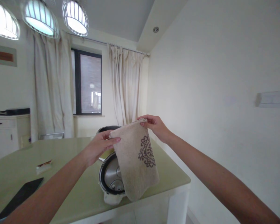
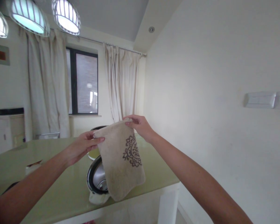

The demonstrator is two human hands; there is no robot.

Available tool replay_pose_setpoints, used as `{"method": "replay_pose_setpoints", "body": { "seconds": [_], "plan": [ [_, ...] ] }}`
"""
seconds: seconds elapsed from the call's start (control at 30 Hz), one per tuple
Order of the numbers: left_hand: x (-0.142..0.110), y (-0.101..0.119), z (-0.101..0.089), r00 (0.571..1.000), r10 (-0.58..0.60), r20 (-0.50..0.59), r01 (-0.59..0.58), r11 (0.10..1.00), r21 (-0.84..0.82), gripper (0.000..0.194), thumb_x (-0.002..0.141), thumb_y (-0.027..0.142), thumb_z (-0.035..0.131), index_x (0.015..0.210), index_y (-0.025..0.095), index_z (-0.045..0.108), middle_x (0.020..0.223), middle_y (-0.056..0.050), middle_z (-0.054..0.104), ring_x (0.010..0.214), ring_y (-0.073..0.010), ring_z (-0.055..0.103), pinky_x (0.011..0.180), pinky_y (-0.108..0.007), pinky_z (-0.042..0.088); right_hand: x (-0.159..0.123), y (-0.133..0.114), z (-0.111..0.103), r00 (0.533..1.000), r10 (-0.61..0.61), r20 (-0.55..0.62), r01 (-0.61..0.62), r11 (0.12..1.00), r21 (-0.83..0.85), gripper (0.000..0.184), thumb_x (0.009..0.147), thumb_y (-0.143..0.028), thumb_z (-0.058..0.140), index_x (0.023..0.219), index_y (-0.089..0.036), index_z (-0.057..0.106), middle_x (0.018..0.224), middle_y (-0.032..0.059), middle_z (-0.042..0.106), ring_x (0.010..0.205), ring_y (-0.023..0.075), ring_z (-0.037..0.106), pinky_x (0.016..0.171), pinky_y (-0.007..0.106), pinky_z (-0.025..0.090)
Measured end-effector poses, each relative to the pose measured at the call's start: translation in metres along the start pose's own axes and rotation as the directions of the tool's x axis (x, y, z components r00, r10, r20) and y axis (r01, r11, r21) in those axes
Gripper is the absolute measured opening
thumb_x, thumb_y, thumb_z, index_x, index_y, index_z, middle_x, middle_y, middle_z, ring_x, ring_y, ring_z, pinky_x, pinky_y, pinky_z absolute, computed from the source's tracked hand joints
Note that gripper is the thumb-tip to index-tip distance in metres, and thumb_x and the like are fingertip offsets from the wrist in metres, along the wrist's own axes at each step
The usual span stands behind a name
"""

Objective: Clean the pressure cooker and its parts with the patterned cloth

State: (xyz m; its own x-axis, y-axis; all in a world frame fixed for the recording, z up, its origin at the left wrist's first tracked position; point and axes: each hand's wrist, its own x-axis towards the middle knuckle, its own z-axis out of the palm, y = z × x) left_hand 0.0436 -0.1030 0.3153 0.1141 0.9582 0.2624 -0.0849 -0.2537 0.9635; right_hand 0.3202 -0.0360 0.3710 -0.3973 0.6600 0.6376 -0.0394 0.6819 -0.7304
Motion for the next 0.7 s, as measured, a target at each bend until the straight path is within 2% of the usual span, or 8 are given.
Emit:
{"method": "replay_pose_setpoints", "body": {
  "seconds": [0.1, 0.17, 0.3, 0.4, 0.47, 0.57, 0.63, 0.7],
  "plan": [
    [0.009, 0.007, -0.009, 0.999, -0.015, -0.040, 0.018, 0.995, 0.098, 0.055, 0.060, 0.048, 0.098, 0.101, 0.017, 0.079, 0.107, -0.009, 0.081, 0.101, -0.0236, 0.074, 0.095, -0.036, 0.058, 0.009, 0.021, -0.005, 1.000, 0.013, -0.020, -0.014, 0.996, -0.087, 0.032, 0.080, -0.036, 0.083, 0.108, -0.021, 0.082, 0.100, 0.0045, 0.079, 0.096, 0.0209, 0.069, 0.095, 0.038, 0.051],
    [0.019, 0.011, -0.012, 0.993, -0.014, -0.114, 0.033, 0.985, 0.168, 0.054, 0.057, 0.046, 0.097, 0.099, 0.018, 0.079, 0.102, -0.008, 0.081, 0.094, -0.0216, 0.073, 0.084, -0.033, 0.058, 0.019, 0.036, -0.004, 0.998, 0.028, -0.057, -0.036, 0.991, -0.128, 0.030, 0.077, -0.033, 0.082, 0.103, -0.020, 0.082, 0.094, 0.0039, 0.079, 0.093, 0.0207, 0.068, 0.094, 0.038, 0.050],
    [0.039, 0.029, -0.007, 0.966, 0.081, -0.246, -0.029, 0.978, 0.204, 0.049, 0.048, 0.033, 0.089, 0.093, 0.019, 0.074, 0.079, -0.001, 0.076, 0.072, -0.0166, 0.065, 0.067, -0.028, 0.052, 0.042, 0.049, 0.002, 0.988, 0.014, -0.154, -0.026, 0.996, -0.080, 0.025, 0.074, -0.032, 0.080, 0.096, -0.019, 0.079, 0.093, 0.0034, 0.077, 0.092, 0.0204, 0.068, 0.093, 0.037, 0.050],
    [0.038, 0.046, -0.002, 0.956, 0.187, -0.225, -0.131, 0.961, 0.243, 0.048, 0.052, 0.033, 0.082, 0.096, 0.020, 0.072, 0.072, 0.001, 0.073, 0.069, -0.0172, 0.064, 0.065, -0.027, 0.049, 0.046, 0.042, 0.003, 0.985, -0.031, -0.168, 0.025, 0.999, -0.036, 0.028, 0.077, -0.036, 0.080, 0.099, -0.019, 0.076, 0.096, 0.0033, 0.077, 0.096, 0.0204, 0.068, 0.093, 0.036, 0.051],
    [0.028, 0.046, -0.002, 0.957, 0.214, -0.194, -0.153, 0.945, 0.288, 0.047, 0.056, 0.035, 0.080, 0.100, 0.020, 0.070, 0.074, 0.000, 0.073, 0.069, -0.0177, 0.064, 0.064, -0.027, 0.049, 0.039, 0.042, 0.003, 0.990, -0.024, -0.137, 0.022, 1.000, -0.015, 0.029, 0.079, -0.038, 0.080, 0.101, -0.019, 0.075, 0.096, 0.0030, 0.076, 0.095, 0.0200, 0.068, 0.092, 0.035, 0.051],
    [0.014, 0.014, -0.008, 0.974, 0.156, -0.167, -0.090, 0.934, 0.345, 0.047, 0.063, 0.041, 0.078, 0.105, 0.020, 0.069, 0.081, -0.002, 0.075, 0.071, -0.0195, 0.066, 0.064, -0.029, 0.050, 0.016, 0.062, 0.008, 0.998, 0.054, -0.031, -0.054, 0.998, -0.013, 0.031, 0.083, -0.040, 0.078, 0.105, -0.019, 0.073, 0.095, 0.0021, 0.076, 0.091, 0.0187, 0.068, 0.086, 0.032, 0.051],
    [0.010, -0.029, -0.018, 0.980, 0.082, -0.182, -0.006, 0.922, 0.388, 0.050, 0.069, 0.045, 0.073, 0.112, 0.021, 0.067, 0.086, -0.004, 0.077, 0.075, -0.0227, 0.069, 0.066, -0.031, 0.052, -0.002, 0.087, 0.017, 0.990, 0.139, 0.024, -0.135, 0.985, -0.111, 0.030, 0.087, -0.038, 0.076, 0.109, -0.018, 0.072, 0.095, 0.0024, 0.075, 0.089, 0.0183, 0.068, 0.083, 0.031, 0.052],
    [0.012, -0.080, -0.031, 0.969, 0.022, -0.246, 0.101, 0.873, 0.478, 0.056, 0.071, 0.044, 0.068, 0.122, 0.020, 0.063, 0.087, -0.007, 0.077, 0.079, -0.0281, 0.072, 0.071, -0.039, 0.056, -0.019, 0.114, 0.031, 0.975, 0.223, -0.014, -0.215, 0.916, -0.338, 0.029, 0.090, -0.028, 0.073, 0.116, -0.017, 0.071, 0.103, 0.0058, 0.076, 0.093, 0.0196, 0.069, 0.086, 0.033, 0.053]
  ]
}}
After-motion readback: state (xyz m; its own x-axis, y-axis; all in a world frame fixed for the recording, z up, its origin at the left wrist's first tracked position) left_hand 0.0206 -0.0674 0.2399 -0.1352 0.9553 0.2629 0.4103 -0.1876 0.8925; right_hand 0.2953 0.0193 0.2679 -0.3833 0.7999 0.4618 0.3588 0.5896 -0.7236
